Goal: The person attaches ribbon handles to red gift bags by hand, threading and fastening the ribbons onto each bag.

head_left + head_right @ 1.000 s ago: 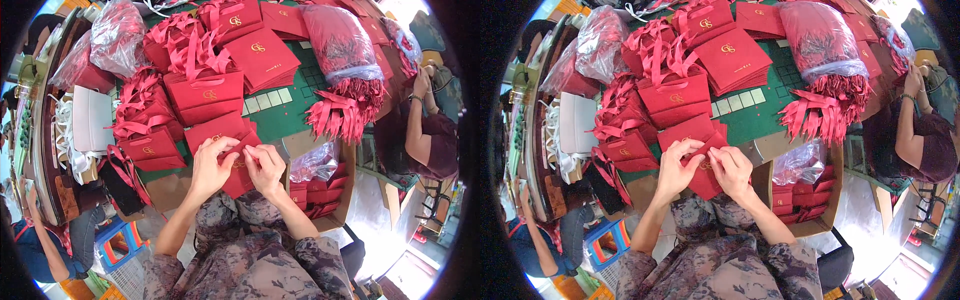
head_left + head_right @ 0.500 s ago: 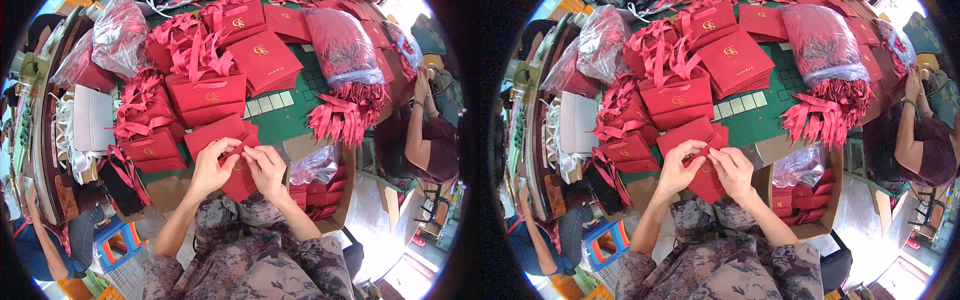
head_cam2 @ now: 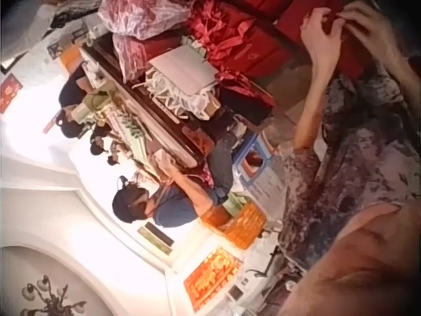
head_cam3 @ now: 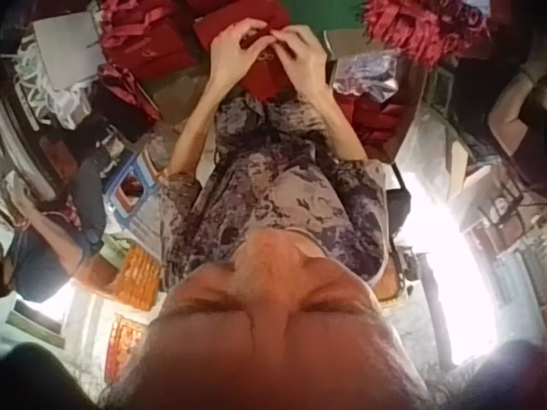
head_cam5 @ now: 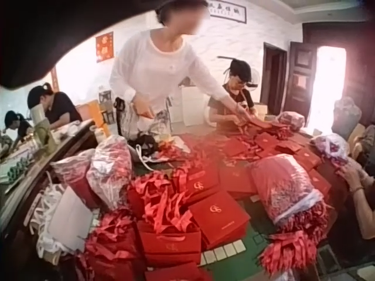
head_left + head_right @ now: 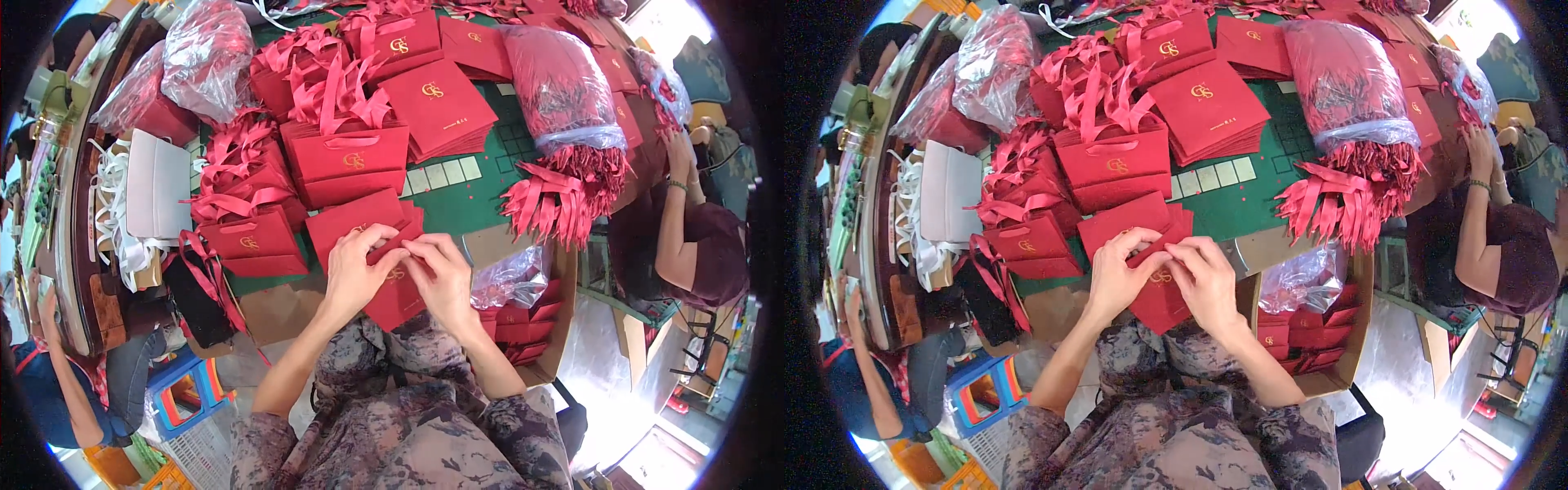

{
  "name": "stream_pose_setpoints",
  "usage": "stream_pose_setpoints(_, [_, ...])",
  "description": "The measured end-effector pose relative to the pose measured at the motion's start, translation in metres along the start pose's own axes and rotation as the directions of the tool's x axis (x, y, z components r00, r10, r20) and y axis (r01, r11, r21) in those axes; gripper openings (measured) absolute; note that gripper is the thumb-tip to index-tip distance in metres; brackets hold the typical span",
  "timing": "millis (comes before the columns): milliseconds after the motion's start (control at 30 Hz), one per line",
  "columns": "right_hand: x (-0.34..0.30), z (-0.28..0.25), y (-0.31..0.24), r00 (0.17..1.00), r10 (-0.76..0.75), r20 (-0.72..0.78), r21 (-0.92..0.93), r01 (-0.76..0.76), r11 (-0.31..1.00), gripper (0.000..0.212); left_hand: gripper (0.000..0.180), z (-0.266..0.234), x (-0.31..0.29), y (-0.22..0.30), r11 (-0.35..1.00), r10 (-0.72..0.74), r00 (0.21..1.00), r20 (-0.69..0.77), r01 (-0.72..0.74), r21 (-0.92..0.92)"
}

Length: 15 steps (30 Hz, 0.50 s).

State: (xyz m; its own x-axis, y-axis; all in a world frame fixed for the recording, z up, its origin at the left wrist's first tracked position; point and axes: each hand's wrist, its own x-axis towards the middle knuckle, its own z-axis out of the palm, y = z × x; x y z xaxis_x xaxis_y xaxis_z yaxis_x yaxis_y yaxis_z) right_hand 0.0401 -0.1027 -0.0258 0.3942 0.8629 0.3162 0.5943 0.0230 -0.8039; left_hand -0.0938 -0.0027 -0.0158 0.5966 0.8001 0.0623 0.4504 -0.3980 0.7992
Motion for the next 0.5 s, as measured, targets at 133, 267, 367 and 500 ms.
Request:
stream_pose_setpoints(133, [0.014, -0.033, -0.012, 0.998, -0.002, 0.058, 0.042, -0.001, 0.999, 0.027, 0.026, 0.001, -0.002, 0.0, 0.996, -0.066, 0.998, 0.025, 0.067, -0.056])
stream_pose_setpoints(267, [0.039, -0.048, -0.01, 0.98, -0.146, 0.134, 0.001, 0.148, 0.989, 0.022, 0.024, 0.007, -0.007, 0.01, 0.998, 0.067, 0.998, -0.006, -0.067, 0.019])
stream_pose_setpoints(367, [0.047, -0.051, -0.003, 0.901, -0.067, 0.429, 0.051, 0.05, 0.997, 0.019, 0.024, 0.01, -0.012, 0.013, 0.984, 0.159, 0.987, -0.023, -0.156, 0.091])
stream_pose_setpoints(500, [0.05, -0.054, 0.013, 0.862, -0.135, 0.489, 0.105, 0.095, 0.99, 0.016, 0.02, 0.009, -0.02, 0.02, 0.969, 0.221, 0.973, -0.061, -0.212, 0.13])
